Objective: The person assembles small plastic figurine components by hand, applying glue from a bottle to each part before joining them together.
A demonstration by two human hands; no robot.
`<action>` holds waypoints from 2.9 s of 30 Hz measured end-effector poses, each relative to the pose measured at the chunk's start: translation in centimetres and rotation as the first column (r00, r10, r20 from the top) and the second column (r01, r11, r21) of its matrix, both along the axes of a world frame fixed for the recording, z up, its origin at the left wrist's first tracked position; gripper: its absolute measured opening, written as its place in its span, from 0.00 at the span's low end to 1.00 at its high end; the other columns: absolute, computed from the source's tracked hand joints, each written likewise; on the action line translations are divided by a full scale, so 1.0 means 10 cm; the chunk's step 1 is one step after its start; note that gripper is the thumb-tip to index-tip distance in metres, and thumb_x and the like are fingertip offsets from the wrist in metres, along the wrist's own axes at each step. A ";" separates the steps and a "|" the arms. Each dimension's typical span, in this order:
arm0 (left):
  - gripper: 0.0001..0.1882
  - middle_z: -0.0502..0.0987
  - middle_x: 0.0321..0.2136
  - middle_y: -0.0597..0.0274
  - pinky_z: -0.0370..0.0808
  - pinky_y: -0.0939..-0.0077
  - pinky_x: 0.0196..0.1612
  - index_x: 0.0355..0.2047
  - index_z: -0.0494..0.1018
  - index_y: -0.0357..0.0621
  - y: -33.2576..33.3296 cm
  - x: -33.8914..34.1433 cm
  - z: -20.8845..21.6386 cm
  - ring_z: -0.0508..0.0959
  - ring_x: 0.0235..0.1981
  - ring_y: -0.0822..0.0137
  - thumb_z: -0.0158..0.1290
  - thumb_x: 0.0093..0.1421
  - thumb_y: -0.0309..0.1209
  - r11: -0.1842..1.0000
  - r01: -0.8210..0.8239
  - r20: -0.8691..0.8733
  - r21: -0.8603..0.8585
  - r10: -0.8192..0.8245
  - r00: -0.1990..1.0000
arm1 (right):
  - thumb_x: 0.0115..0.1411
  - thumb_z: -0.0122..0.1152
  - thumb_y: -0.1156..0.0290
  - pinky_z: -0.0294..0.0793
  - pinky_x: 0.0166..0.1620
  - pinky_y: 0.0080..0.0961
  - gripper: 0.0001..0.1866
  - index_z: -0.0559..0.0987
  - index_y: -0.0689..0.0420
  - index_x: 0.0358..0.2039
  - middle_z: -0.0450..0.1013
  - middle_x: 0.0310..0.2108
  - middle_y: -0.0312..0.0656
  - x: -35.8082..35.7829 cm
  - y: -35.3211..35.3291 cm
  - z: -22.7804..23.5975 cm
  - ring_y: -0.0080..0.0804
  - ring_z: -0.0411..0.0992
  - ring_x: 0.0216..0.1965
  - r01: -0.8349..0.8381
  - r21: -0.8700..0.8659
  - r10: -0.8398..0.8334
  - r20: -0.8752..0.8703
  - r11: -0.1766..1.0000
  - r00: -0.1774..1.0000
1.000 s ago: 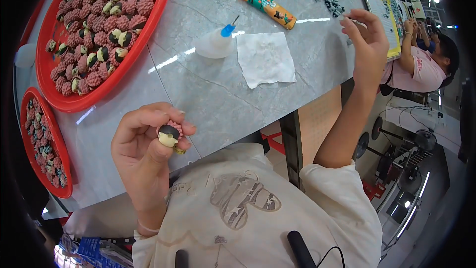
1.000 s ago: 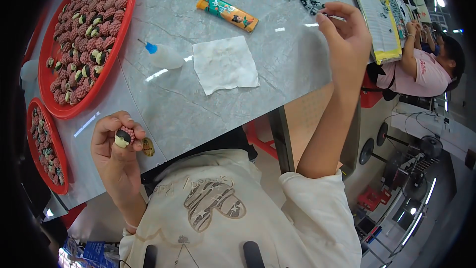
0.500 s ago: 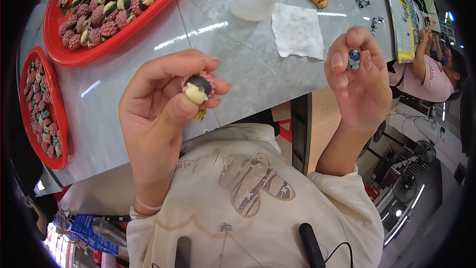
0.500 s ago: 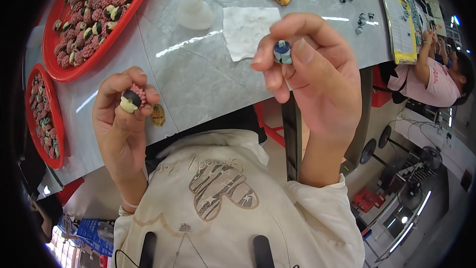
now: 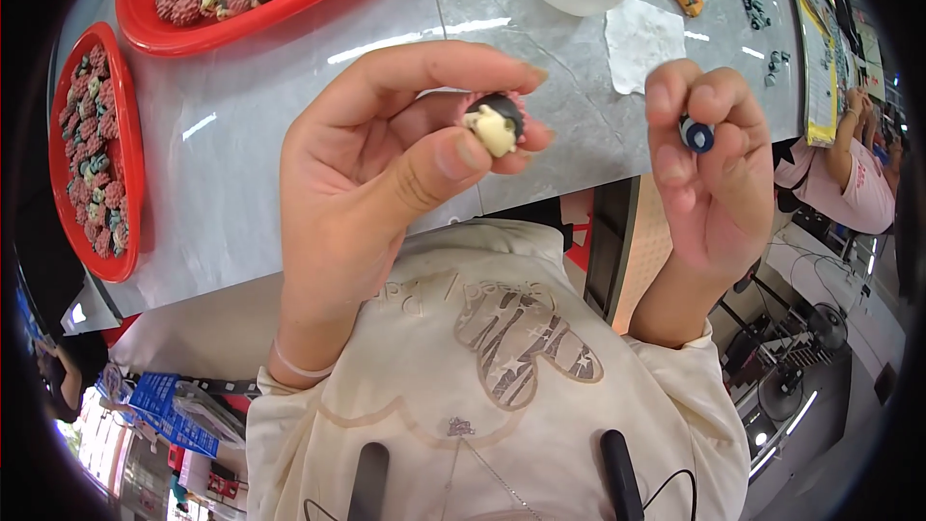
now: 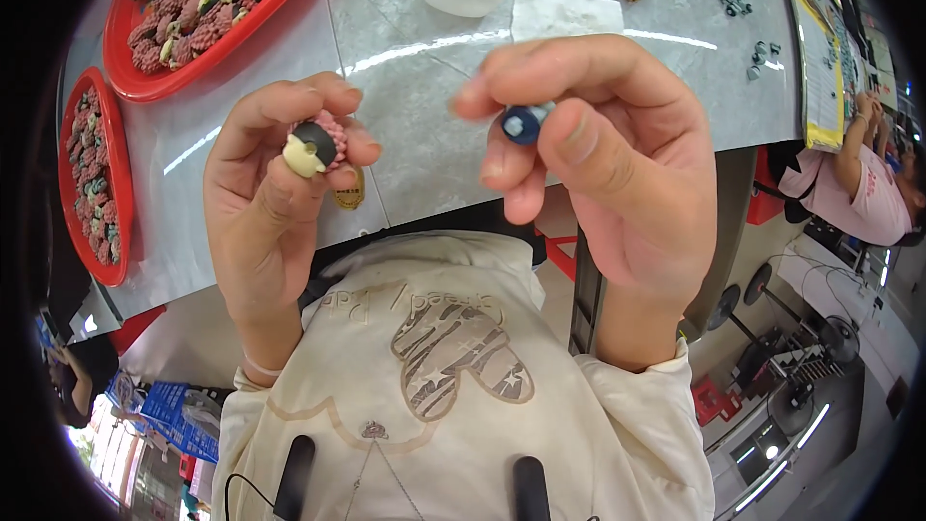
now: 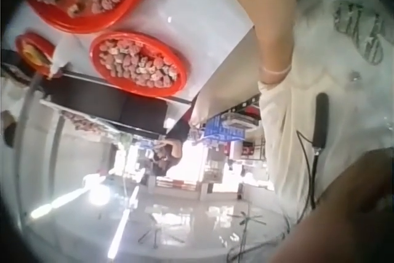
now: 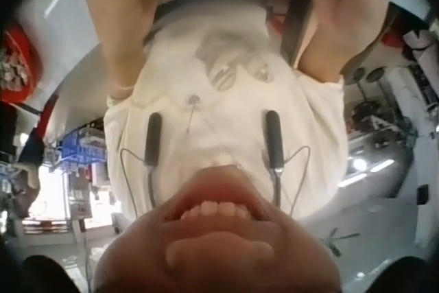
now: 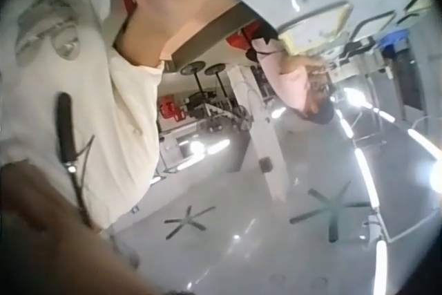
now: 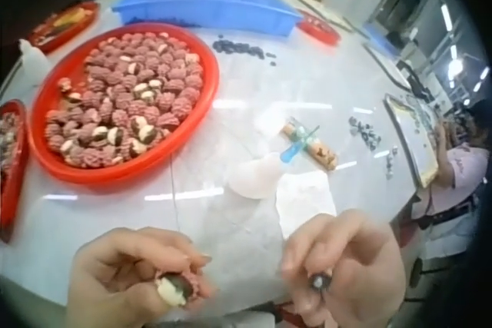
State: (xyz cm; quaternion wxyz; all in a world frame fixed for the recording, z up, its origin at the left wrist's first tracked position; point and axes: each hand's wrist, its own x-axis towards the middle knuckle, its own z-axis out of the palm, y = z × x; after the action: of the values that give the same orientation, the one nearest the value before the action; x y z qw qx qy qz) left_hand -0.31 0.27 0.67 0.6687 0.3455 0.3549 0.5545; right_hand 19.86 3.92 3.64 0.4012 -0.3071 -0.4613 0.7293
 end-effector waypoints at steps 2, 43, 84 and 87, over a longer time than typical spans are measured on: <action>0.21 0.68 0.38 0.50 0.71 0.85 0.33 0.41 0.64 0.34 0.00 0.00 0.00 0.74 0.32 0.68 0.53 0.51 0.36 1.000 -0.009 0.008 0.000 0.009 1.000 | 0.55 0.52 0.68 0.62 0.22 0.05 0.14 0.68 0.64 0.39 0.62 0.35 0.47 -0.05 0.00 0.03 0.17 0.64 0.23 0.001 0.023 -0.001 0.034 1.000 0.999; 0.14 0.70 0.35 0.58 0.66 0.83 0.38 0.40 0.67 0.34 -0.30 -1.56 0.53 0.70 0.36 0.72 0.47 0.52 0.24 0.930 -0.330 -0.935 0.164 0.254 0.250 | 0.56 0.50 0.68 0.63 0.33 0.19 0.12 0.72 0.65 0.33 0.65 0.37 0.48 -0.18 -0.11 -0.03 0.31 0.64 0.34 -0.029 0.859 -0.598 0.380 0.511 0.706; 0.07 0.72 0.33 0.59 0.69 0.79 0.38 0.33 0.70 0.36 0.51 -1.00 0.68 0.72 0.32 0.71 0.49 0.52 0.23 0.959 0.015 -0.703 0.282 0.196 0.684 | 0.47 0.54 0.82 0.64 0.38 0.18 0.09 0.73 0.65 0.32 0.71 0.29 0.42 -0.17 0.26 -0.04 0.26 0.67 0.31 0.210 0.706 -0.643 0.427 0.677 0.635; 0.09 0.70 0.32 0.55 0.71 0.77 0.34 0.31 0.69 0.35 0.20 -0.67 0.51 0.73 0.30 0.67 0.53 0.49 0.25 0.969 0.013 -0.406 0.246 0.091 0.910 | 0.46 0.56 0.80 0.64 0.38 0.17 0.13 0.72 0.65 0.35 0.71 0.30 0.42 -0.35 0.38 -0.09 0.24 0.67 0.33 -0.001 0.720 -0.536 0.516 0.693 0.668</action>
State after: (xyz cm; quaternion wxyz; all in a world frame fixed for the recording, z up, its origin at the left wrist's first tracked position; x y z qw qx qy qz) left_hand -7.00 2.26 5.80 0.5195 0.5272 0.4246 0.5214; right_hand 16.35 7.72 2.74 0.3901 -0.4615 -0.7500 0.2689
